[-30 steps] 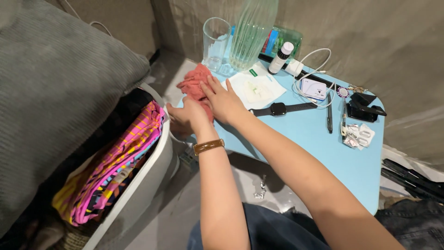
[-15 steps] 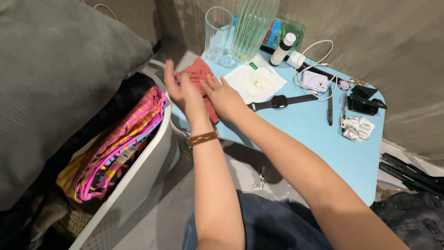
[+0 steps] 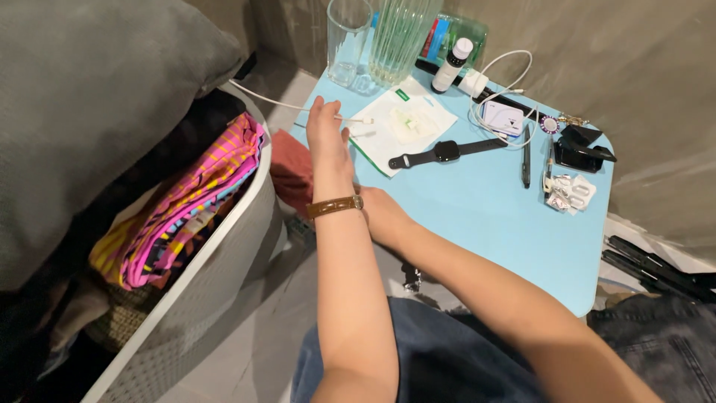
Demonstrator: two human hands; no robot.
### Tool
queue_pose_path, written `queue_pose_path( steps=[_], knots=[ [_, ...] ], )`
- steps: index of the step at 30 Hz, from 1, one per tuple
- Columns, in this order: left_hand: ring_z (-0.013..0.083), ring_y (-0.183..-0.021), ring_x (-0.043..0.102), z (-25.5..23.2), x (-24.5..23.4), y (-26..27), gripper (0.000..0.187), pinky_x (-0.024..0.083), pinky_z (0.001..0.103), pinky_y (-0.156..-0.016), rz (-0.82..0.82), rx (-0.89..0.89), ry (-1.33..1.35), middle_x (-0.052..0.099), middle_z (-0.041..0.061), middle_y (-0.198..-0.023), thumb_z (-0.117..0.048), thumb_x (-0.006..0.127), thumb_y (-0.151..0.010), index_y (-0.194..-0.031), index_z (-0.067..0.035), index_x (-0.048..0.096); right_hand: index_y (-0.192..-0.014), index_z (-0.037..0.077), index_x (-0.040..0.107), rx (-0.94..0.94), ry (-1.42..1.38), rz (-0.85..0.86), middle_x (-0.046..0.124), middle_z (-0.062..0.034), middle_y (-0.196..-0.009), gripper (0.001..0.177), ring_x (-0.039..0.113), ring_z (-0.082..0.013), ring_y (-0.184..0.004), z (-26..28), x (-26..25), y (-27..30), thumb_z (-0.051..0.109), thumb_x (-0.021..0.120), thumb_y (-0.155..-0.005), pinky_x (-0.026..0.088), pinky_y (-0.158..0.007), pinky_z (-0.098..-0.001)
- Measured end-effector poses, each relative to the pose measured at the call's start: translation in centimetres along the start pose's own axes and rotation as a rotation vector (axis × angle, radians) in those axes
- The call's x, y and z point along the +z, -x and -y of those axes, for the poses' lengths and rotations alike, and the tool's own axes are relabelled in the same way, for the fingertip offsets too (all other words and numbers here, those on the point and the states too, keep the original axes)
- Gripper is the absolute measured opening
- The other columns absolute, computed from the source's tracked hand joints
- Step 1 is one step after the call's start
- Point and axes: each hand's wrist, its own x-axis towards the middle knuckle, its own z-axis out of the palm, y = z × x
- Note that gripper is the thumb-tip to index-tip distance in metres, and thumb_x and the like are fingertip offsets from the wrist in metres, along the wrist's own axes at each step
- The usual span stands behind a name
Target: The person cleans a white charging cable with a red cloth, then wipes the surface of a light blue table. They handle a bottle of hand sanitizer, a smartwatch, and a pair of scissors before placing the cloth on the floor.
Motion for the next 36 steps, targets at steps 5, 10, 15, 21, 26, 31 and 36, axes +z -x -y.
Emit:
queue_pose_path(
  steps=[5,10,15,21,26,31,36],
  knots=[
    [0.0268,-0.144,0.037,-0.2,-0.3,0.1,0.077,0.027,0.046,-0.114,-0.067,-0.043,-0.173,0.044,0.009,-0.157,-0.029,0.060,-0.085,-0.156,-0.010,0.036,-0.114,0.004,0.071,-0.045,-0.040,-0.063,0.073,-0.0173,-0.117,0.048,0.071,-0.0392,-0.095,1.9,-4.8,5.6,0.001,0.064,-0.066,0.058,-0.081,-0.0410],
    [0.0242,-0.136,0.045,0.6,-0.2,-0.1,0.066,0.034,0.044,-0.110,-0.184,-0.043,-0.175,0.051,0.008,-0.149,-0.024,0.058,-0.083,-0.147,-0.012,0.046,-0.117,0.006,0.070,0.249,-0.122,-0.216,0.076,-0.0133,-0.110,0.048,0.075,-0.0313,-0.099,-1.7,-12.3,10.5,-0.009,0.054,-0.074,0.057,-0.089,-0.0364],
    [0.0242,-0.098,0.063,5.3,4.8,1.6,0.037,0.052,0.037,-0.086,0.046,0.330,-0.117,0.068,0.017,-0.116,-0.014,0.057,-0.095,-0.130,-0.004,0.063,-0.127,0.007,0.072,0.251,0.324,-0.425,0.060,-0.0227,-0.145,0.057,0.055,-0.0410,-0.132,-4.4,-14.5,14.1,-0.012,0.047,-0.080,0.046,-0.109,-0.0425],
    [0.0260,-0.084,0.074,7.6,6.6,10.4,0.034,0.057,0.039,-0.080,0.559,0.258,-0.853,0.077,0.012,-0.086,-0.034,0.055,-0.098,-0.099,-0.005,0.073,-0.138,0.008,0.060,0.291,0.467,-0.130,0.039,-0.0225,-0.157,0.049,0.021,-0.0452,-0.151,-7.8,-7.8,14.7,0.015,0.067,-0.090,0.009,-0.112,-0.0715],
    [0.0323,-0.081,0.076,10.5,-4.2,12.7,0.039,0.057,0.043,-0.076,0.928,-0.091,-1.341,0.079,0.017,-0.085,-0.040,0.057,-0.093,-0.088,-0.005,0.074,-0.155,0.016,0.049,0.276,0.335,-0.204,0.030,-0.0190,-0.167,0.066,0.014,-0.0440,-0.158,-7.0,-7.8,16.2,0.024,0.069,-0.093,0.007,-0.121,-0.0715],
    [0.0358,-0.097,0.072,12.2,-14.5,11.9,0.030,0.055,0.048,-0.086,0.530,-0.163,-1.741,0.076,0.019,-0.098,-0.032,0.064,-0.091,-0.101,-0.009,0.080,-0.158,0.016,0.043,0.368,0.396,-0.269,0.024,-0.0192,-0.168,0.076,0.012,-0.0522,-0.155,-6.1,-9.5,17.7,0.037,0.074,-0.092,0.014,-0.121,-0.0718],
    [0.0361,-0.109,0.068,19.0,-14.1,12.2,0.039,0.054,0.045,-0.089,0.743,0.079,-1.682,0.072,0.016,-0.119,-0.032,0.066,-0.089,-0.124,-0.017,0.068,-0.159,0.018,0.037,0.487,0.360,-0.187,0.018,-0.0191,-0.169,0.084,0.012,-0.0575,-0.151,-7.0,-9.3,18.2,0.044,0.078,-0.090,0.022,-0.111,-0.0747]
  ],
)
